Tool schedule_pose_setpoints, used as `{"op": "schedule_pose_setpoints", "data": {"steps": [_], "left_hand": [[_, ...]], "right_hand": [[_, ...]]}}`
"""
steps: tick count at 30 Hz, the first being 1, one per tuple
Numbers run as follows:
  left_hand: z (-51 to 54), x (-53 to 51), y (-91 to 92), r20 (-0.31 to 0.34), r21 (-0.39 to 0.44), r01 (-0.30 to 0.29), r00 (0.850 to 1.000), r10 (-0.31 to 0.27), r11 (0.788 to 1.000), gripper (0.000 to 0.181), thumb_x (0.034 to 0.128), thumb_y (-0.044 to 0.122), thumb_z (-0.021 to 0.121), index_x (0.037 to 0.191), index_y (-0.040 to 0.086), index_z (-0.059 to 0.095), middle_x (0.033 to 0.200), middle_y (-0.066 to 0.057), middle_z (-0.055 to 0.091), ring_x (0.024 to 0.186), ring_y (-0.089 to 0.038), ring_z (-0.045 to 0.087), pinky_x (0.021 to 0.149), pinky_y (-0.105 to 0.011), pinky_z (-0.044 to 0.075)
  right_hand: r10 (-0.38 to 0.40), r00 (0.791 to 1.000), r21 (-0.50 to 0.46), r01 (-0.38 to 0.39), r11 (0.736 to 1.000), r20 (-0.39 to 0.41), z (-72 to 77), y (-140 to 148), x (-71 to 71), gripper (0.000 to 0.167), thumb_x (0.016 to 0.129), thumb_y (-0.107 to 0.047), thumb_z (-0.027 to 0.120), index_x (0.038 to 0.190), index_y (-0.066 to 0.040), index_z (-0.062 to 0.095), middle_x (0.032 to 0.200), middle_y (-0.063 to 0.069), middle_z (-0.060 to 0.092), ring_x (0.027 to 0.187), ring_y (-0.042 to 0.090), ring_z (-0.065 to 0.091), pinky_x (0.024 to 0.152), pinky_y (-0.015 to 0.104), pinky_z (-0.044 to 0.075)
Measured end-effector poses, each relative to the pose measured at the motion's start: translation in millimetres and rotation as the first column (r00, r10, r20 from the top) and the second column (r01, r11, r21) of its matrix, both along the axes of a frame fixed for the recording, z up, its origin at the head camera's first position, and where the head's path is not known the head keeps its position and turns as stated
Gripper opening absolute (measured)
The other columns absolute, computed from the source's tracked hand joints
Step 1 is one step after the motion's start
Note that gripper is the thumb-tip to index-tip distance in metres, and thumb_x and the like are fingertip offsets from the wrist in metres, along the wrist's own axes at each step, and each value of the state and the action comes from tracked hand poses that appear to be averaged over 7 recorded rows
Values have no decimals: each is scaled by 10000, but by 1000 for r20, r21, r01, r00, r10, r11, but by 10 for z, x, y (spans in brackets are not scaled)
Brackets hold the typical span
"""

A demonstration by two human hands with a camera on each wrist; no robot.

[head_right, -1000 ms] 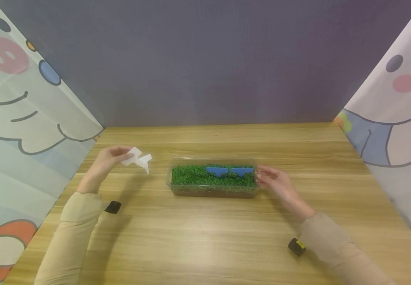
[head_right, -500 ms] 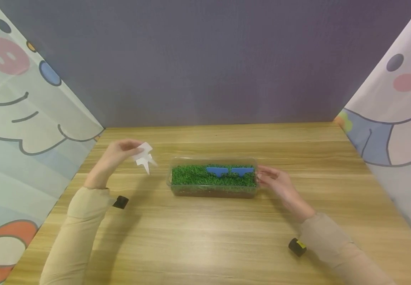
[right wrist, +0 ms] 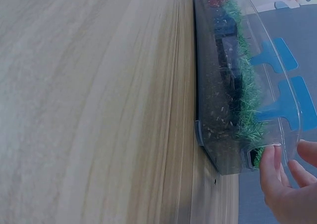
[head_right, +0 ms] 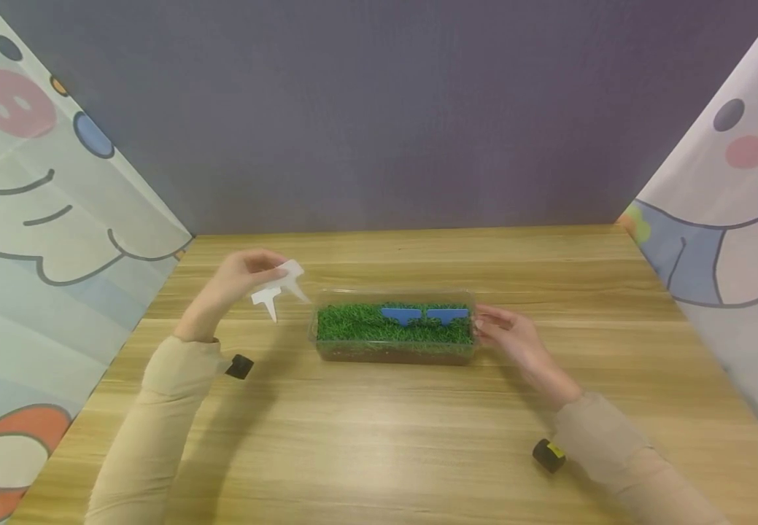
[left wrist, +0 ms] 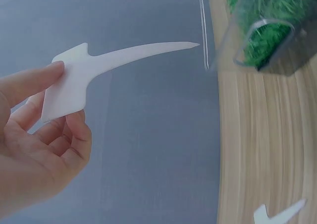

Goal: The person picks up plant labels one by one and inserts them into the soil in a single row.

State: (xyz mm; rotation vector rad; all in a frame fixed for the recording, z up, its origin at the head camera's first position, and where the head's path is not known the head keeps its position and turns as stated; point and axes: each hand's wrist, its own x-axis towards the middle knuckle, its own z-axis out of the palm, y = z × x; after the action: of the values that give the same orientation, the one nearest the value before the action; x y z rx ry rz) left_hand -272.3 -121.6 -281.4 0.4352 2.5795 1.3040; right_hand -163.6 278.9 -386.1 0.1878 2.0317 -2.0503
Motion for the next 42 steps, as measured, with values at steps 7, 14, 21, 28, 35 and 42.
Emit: {"op": "schedule_pose_setpoints", "data": {"steps": [7,14,21,28,35,42], "left_hand": [[-6,-31,221,-8,1,70,998,-70,998,247,822,109,615,1049,11,616,903,-117,615,734,-159,534,658,-282,452],[-85,-46,387,17,-5,120,993,-120,993,247,819,110,614,1048,19,612,891,-100,617,774,-201,549,702,-314,458],[-116,-33,534,27,8,159,987,-159,987,244,822,109,613,1049,18,616,888,-112,618,769,-220,556,687,-321,464],[-173,-25,658,47,14,194,980,-195,981,235,824,97,611,1041,7,619,889,-120,608,733,-183,550,678,-364,479],[-228,-7,768,143,51,194,970,-199,980,219,833,54,590,1041,-9,607,898,-136,577,739,-186,548,712,-421,510],[-294,1,828,148,56,216,964,-222,975,207,824,42,595,1024,-10,609,884,-136,586,757,-235,559,713,-434,507]], "right_hand": [[8,1000,49,-10,999,28,61,-5,4,587,866,-164,563,1320,79,280,1140,27,574,903,35,586,829,220,457],[9,999,48,-11,999,31,82,-8,3,576,873,-155,551,1320,82,277,1034,-91,598,890,33,587,834,226,454],[11,1000,51,-12,999,25,78,-5,-4,576,874,-163,550,1320,83,280,1048,-77,594,899,39,586,839,229,452],[-1,999,45,0,999,38,-5,27,-27,593,850,-204,589,1321,36,323,1151,36,564,909,33,582,833,224,454],[-29,999,-22,30,999,44,-252,125,-96,713,719,-352,704,1291,-35,421,1036,-84,609,909,57,593,798,217,469],[9,1000,57,-10,998,23,15,18,-17,608,859,-197,577,1323,68,288,1184,75,540,911,24,579,833,224,456]]}}
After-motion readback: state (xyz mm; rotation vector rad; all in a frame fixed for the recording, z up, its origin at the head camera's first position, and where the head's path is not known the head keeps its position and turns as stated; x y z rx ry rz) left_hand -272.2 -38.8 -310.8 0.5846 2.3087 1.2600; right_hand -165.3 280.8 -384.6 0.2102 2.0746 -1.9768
